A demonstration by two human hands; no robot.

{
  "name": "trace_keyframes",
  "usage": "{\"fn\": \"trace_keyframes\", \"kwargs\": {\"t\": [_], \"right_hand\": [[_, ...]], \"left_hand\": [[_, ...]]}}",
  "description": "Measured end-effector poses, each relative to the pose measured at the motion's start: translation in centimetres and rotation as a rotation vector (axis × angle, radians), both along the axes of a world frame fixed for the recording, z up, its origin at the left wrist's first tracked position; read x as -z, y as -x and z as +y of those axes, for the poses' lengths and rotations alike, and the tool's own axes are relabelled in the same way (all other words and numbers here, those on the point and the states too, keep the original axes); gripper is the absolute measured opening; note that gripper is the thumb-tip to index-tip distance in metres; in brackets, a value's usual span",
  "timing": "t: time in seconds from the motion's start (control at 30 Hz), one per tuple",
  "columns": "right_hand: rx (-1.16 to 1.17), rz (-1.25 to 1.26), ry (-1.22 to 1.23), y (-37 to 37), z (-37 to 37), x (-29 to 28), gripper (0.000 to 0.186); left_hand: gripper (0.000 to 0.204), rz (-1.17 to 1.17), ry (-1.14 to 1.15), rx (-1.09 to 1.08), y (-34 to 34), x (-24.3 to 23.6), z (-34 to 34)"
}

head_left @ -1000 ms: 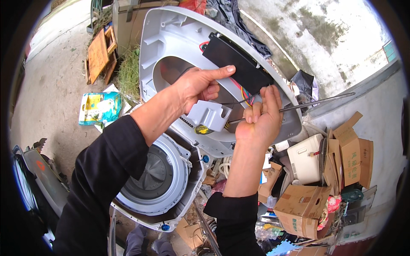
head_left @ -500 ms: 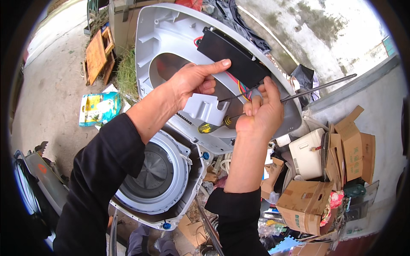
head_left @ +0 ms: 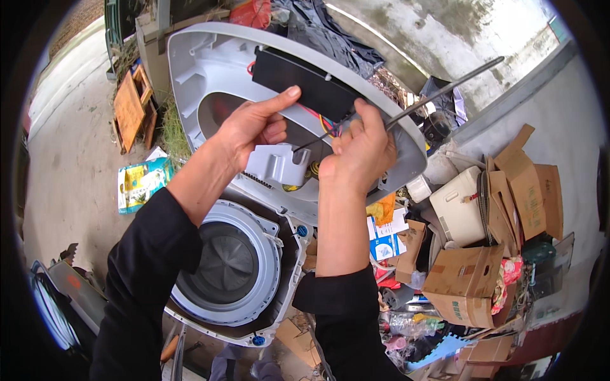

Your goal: The person disassembles the top lid of a top-loading washing machine, removes a small plastic part, and then uses a screwdriver to detach the control panel from the lid. The person then wipes the inside of the drum with a cloth.

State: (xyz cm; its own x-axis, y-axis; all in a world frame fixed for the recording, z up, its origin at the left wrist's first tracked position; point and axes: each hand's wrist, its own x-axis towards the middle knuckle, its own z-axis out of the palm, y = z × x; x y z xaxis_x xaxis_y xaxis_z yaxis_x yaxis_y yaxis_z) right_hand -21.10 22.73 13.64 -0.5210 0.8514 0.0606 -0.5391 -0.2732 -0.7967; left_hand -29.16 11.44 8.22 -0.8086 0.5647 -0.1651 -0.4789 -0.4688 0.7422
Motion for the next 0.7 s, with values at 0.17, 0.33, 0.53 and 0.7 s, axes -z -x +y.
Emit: {"fn": "trace_keyframes", "kwargs": {"t": [0.17,0.33,0.53,0.7], "right_hand": [[-0.026,0.014,-0.009,-0.13,0.37,0.16,0.012],[-0.001,-0.047,-0.030,-0.40,0.30,0.08,0.014],[-0.031,-0.066,-0.037,-0.55,0.57,0.44,0.014],[-0.051,-0.074,-0.078,-0.72,0.42,0.87,0.022]], "left_hand": [[0.054,-0.012,-0.014,0.002,-0.15,-0.09,0.37],[0.059,0.030,-0.011,-0.006,0.31,0.43,0.64],[0.060,0.052,0.000,-0.015,0.48,0.58,0.66],[0.042,-0.044,-0.039,-0.015,0.02,0.06,0.63]]}}
